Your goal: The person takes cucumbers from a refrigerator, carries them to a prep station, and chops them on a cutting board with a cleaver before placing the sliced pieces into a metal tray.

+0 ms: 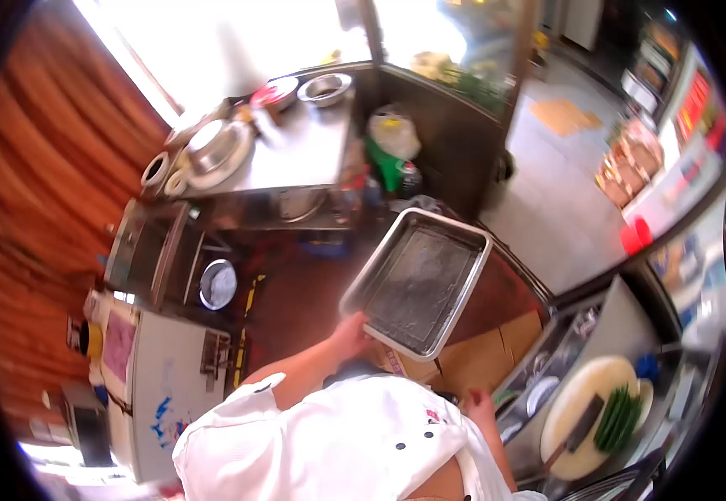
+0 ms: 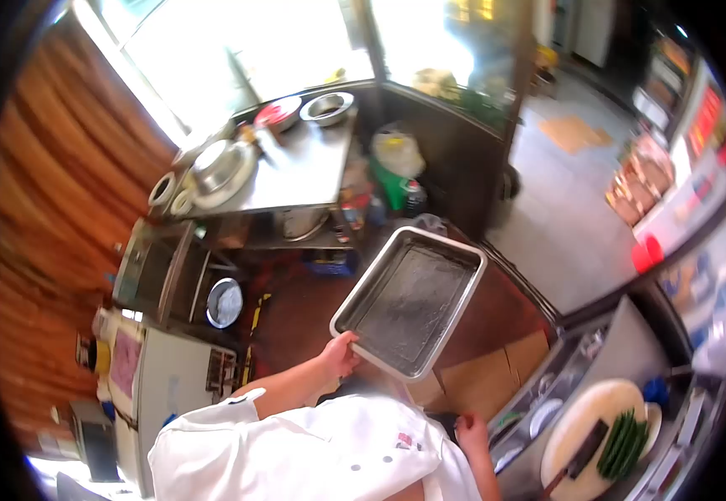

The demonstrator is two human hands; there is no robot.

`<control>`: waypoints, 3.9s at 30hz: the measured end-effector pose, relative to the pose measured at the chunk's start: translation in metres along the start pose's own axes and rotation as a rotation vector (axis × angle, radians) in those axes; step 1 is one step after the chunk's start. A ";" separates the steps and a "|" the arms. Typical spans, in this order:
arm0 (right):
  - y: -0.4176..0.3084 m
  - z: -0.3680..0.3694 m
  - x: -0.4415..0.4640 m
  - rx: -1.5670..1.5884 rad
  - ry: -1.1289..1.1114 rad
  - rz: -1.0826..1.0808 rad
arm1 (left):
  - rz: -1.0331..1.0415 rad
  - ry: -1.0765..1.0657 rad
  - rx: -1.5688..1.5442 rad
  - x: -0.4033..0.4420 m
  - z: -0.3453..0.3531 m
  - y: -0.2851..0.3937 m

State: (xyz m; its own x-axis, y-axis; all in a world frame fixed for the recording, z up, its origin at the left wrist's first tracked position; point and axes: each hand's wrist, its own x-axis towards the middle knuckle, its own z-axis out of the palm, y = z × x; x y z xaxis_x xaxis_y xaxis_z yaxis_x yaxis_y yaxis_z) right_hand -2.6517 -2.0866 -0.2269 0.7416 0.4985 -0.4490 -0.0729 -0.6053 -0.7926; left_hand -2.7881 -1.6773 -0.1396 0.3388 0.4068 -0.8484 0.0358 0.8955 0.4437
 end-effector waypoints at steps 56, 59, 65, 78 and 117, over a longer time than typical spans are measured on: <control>-0.343 0.701 0.254 0.081 -0.391 0.616 | 1.182 1.097 1.709 -0.060 -0.889 0.742; -0.317 0.697 0.235 -0.102 -0.385 0.511 | 1.004 1.020 1.675 -0.044 -0.893 0.745; -0.384 0.696 0.156 -0.557 -0.331 0.197 | 1.004 1.099 1.615 -0.023 -0.922 0.736; -0.229 0.625 0.064 -0.150 -0.148 0.327 | 1.023 1.383 1.470 -0.031 -0.916 0.689; 0.004 0.300 -0.134 0.895 1.163 0.895 | -0.276 -0.691 1.052 0.199 0.444 -0.069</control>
State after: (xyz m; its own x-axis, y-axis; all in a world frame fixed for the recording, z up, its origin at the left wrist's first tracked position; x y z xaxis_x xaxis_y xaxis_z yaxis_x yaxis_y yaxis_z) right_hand -2.9515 -1.9700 -0.2939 0.2932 -0.6972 -0.6542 -0.7229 0.2862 -0.6289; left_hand -2.3053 -1.7381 -0.2106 0.6042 -0.2286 -0.7634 0.7952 0.2341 0.5593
